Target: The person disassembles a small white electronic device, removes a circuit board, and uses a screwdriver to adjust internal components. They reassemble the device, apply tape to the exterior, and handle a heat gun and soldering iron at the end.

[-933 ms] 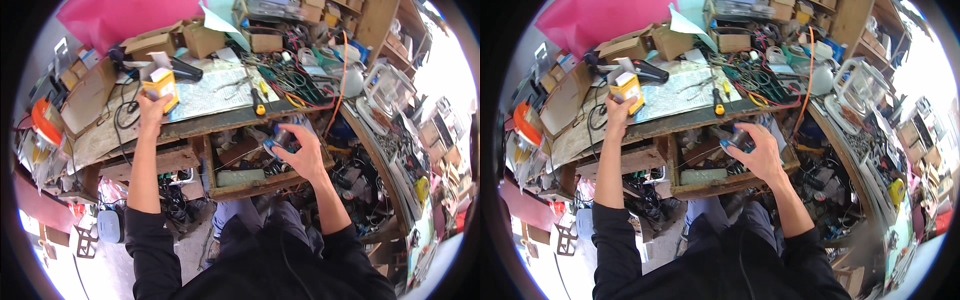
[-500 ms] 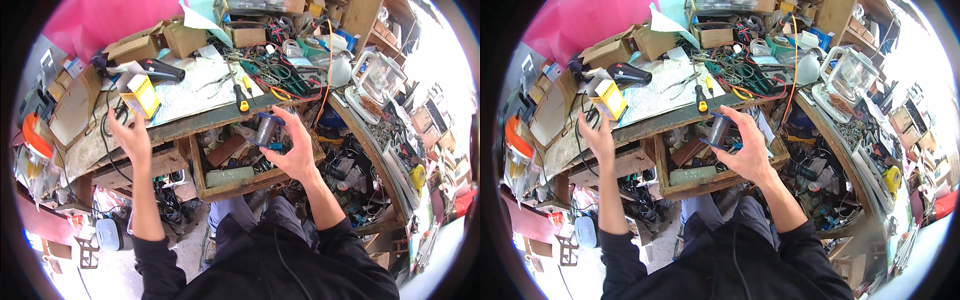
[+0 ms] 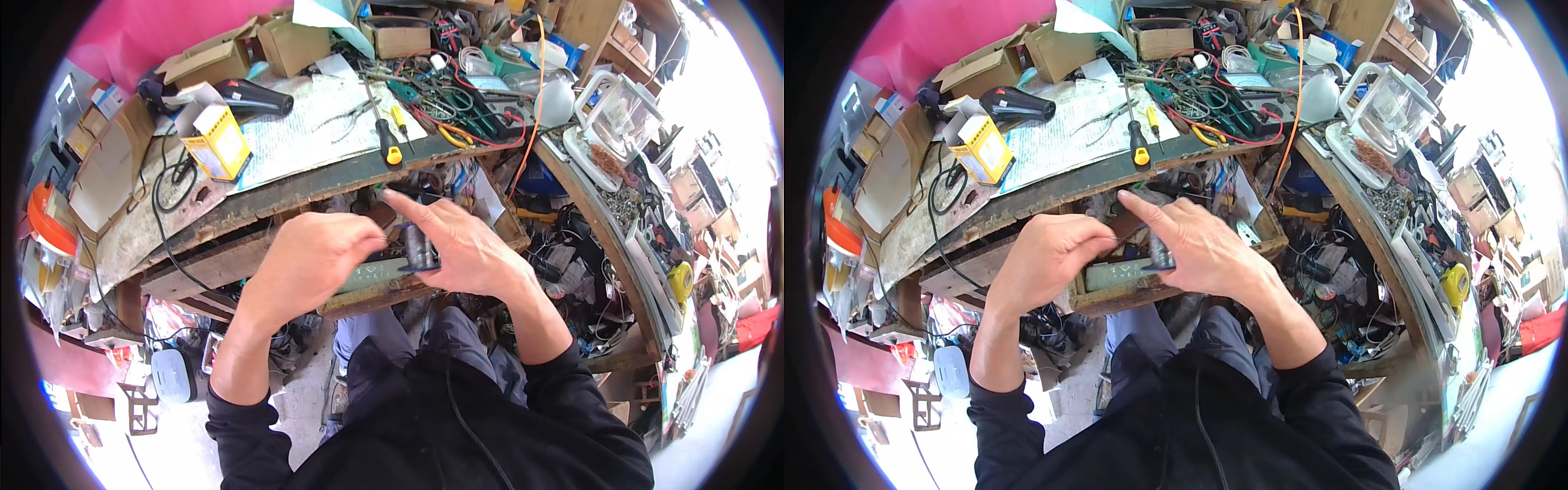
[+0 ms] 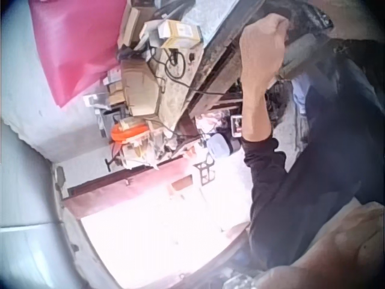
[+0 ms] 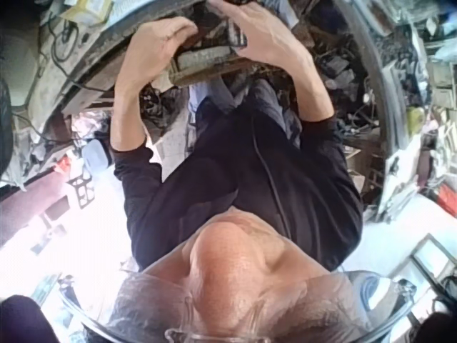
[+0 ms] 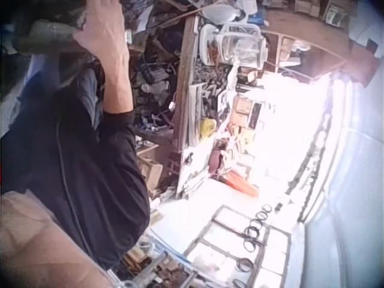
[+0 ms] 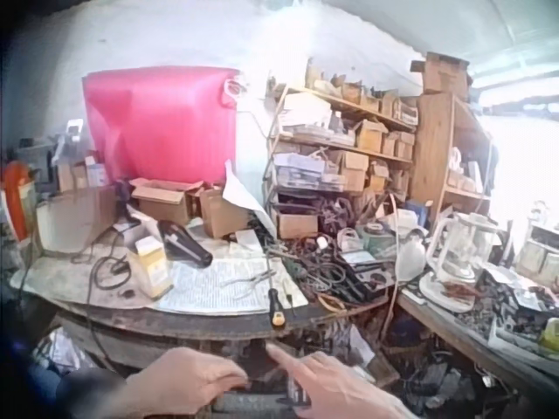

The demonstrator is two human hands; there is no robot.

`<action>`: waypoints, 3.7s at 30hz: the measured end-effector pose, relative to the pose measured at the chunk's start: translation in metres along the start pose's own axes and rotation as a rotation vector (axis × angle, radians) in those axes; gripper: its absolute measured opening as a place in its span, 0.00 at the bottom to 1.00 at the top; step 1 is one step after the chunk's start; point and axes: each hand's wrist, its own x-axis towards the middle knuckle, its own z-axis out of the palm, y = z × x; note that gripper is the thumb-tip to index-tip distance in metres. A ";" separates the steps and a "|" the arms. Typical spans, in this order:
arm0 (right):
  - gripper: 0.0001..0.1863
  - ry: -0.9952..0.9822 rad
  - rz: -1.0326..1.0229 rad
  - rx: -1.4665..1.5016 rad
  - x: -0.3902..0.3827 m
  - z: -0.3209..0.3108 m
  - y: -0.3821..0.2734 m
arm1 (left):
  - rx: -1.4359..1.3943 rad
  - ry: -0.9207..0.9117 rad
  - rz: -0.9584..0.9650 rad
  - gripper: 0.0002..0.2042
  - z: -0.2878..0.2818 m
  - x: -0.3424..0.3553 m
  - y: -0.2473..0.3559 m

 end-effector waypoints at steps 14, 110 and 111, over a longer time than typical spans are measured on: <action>0.79 0.256 -0.154 1.912 -0.010 0.038 -0.008 | -0.796 0.006 -0.110 0.08 0.074 -0.010 -0.023; 0.25 0.225 0.568 1.520 -0.117 0.035 0.030 | -0.622 -0.028 0.165 0.27 0.152 0.029 0.006; 0.20 0.294 0.697 1.508 -0.126 0.035 0.038 | -0.444 0.011 0.174 0.36 0.149 0.038 0.009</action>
